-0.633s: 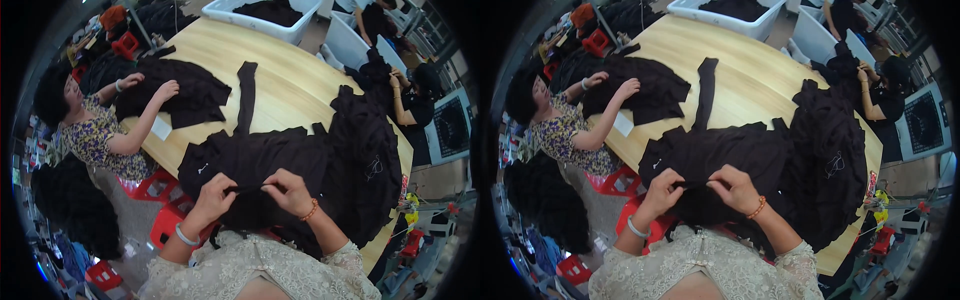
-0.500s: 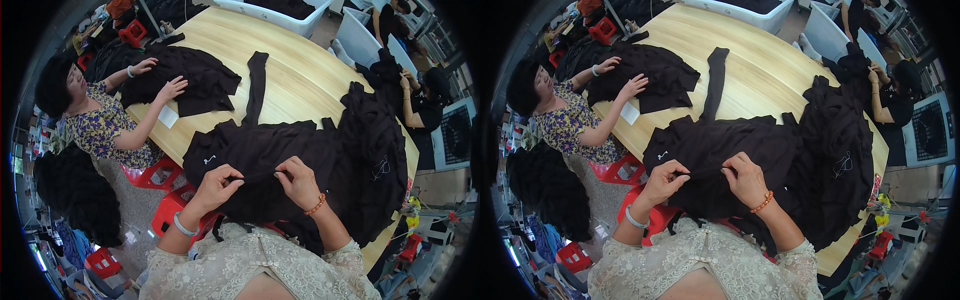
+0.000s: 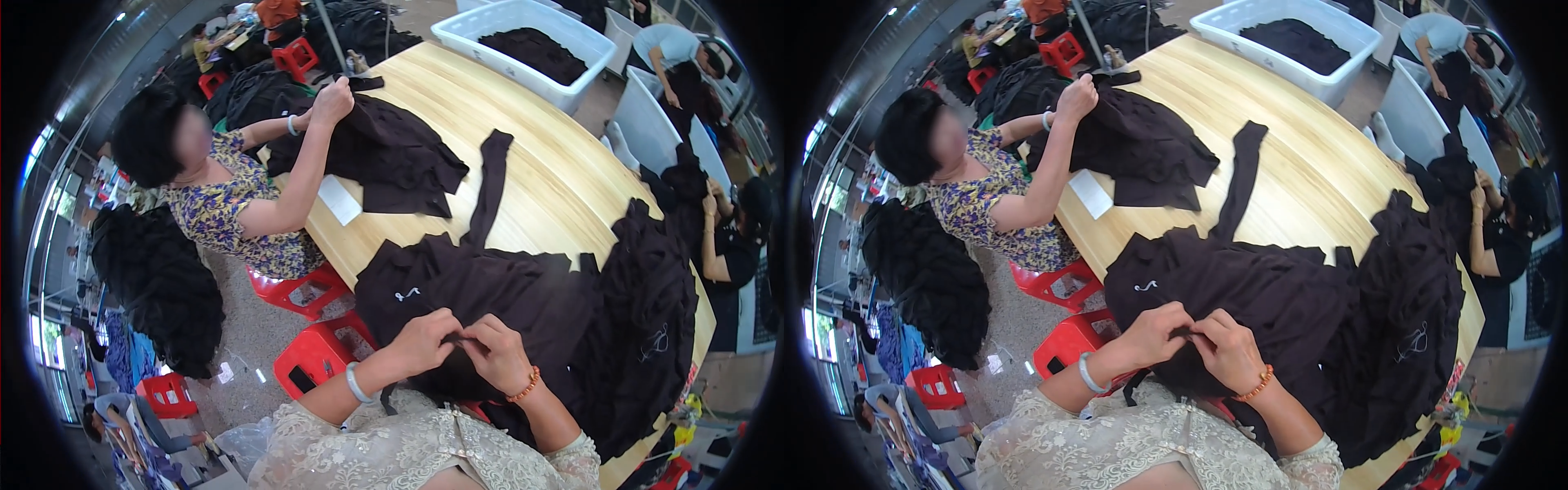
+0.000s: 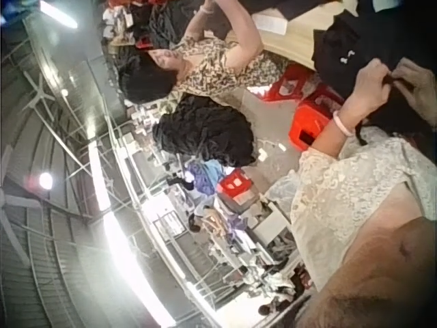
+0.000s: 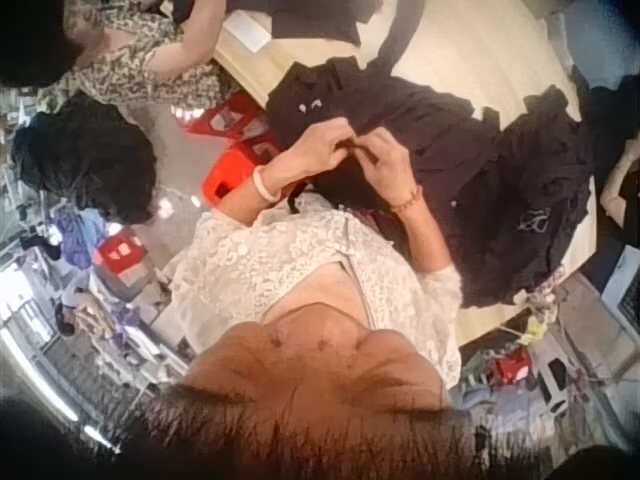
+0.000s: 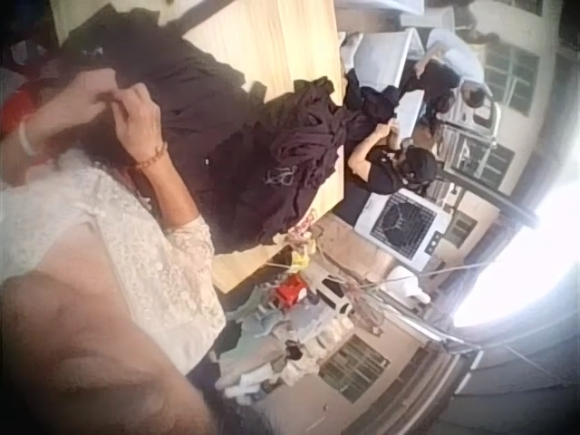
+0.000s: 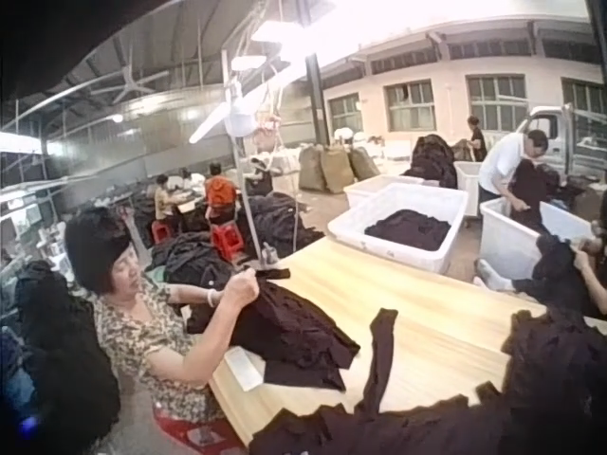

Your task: Trimming loose threads and excess material from black garments using scissors.

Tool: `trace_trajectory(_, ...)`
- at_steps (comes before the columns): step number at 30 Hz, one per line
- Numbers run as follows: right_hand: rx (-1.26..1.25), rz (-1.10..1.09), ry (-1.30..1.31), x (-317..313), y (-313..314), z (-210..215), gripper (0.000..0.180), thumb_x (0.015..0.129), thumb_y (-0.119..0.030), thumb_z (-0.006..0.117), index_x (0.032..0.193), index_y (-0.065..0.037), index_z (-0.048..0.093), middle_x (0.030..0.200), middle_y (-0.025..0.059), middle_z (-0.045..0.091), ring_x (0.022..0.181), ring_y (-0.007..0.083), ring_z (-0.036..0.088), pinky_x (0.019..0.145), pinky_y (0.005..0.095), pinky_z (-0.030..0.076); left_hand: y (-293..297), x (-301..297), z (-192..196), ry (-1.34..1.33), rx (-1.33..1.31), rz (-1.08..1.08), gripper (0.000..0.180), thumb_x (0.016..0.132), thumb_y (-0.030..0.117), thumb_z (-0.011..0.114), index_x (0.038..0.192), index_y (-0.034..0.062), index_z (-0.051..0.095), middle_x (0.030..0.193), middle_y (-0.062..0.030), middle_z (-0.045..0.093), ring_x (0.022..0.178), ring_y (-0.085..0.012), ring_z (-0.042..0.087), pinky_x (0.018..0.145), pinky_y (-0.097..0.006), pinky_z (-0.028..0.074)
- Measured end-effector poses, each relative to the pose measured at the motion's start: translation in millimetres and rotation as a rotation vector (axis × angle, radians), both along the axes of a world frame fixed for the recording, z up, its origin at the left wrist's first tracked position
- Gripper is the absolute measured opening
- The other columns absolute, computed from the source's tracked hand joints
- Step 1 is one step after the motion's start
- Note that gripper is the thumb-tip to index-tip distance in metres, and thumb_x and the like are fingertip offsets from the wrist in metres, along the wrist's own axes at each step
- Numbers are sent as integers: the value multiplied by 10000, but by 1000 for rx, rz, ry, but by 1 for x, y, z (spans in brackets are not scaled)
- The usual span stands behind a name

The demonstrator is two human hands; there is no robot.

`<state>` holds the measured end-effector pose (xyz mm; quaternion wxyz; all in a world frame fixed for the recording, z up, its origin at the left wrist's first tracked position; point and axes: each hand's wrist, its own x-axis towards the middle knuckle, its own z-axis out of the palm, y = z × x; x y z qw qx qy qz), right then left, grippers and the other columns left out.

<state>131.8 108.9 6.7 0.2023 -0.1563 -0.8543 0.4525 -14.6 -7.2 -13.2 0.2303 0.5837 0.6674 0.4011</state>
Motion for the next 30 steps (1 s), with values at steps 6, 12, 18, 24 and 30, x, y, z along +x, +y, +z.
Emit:
trace_trajectory(6, -99, 54, 81, -10, 11, 1, 122, 776, 19, 725, 824, 7, 613, 824, 87, 600, 657, 172, 608, 547, 277, 473, 18, -8, -6, 293, 47, 36, 122, 717, 81, 659, 769, 84, 548, 783, -109, 522, 695, -330, 579, 589, -432, 472)
trace_trajectory(12, -1041, -90, -49, -3, 34, -8, 151, 930, -150, 657, 933, -21, 578, 766, 6, 614, 596, 66, 622, 508, 193, 500, 25, -4, 26, 65, 239, 197, 280, 759, -28, 687, 1026, 50, 656, 1045, -120, 613, 806, -285, 652, 611, -331, 533)
trace_trajectory(18, -1277, -110, 70, 2, 44, 1, 163, 938, -167, 650, 961, -29, 567, 779, 20, 620, 597, 96, 641, 517, 212, 535, -3, 16, 23, -325, -75, 162, 309, 792, 26, 719, 1084, -9, 625, 996, -123, 620, 559, -129, 583, 520, -245, 462)
trace_trajectory(24, -1251, -138, 149, 4, 47, 3, 113, 940, -112, 634, 971, -19, 577, 810, 50, 642, 652, 118, 671, 556, 230, 566, -16, 5, -4, -452, -250, 36, 141, 814, 33, 700, 918, -40, 636, 768, -61, 560, 578, -82, 519, 527, -238, 406)
trace_trajectory(30, -774, -86, 59, 4, 27, 8, 87, 858, -4, 706, 866, 9, 620, 816, -4, 603, 720, 42, 600, 632, 186, 497, -17, 5, 12, -717, -168, 3, 71, 864, 21, 650, 891, -35, 615, 785, -13, 524, 623, -43, 460, 550, -208, 370)
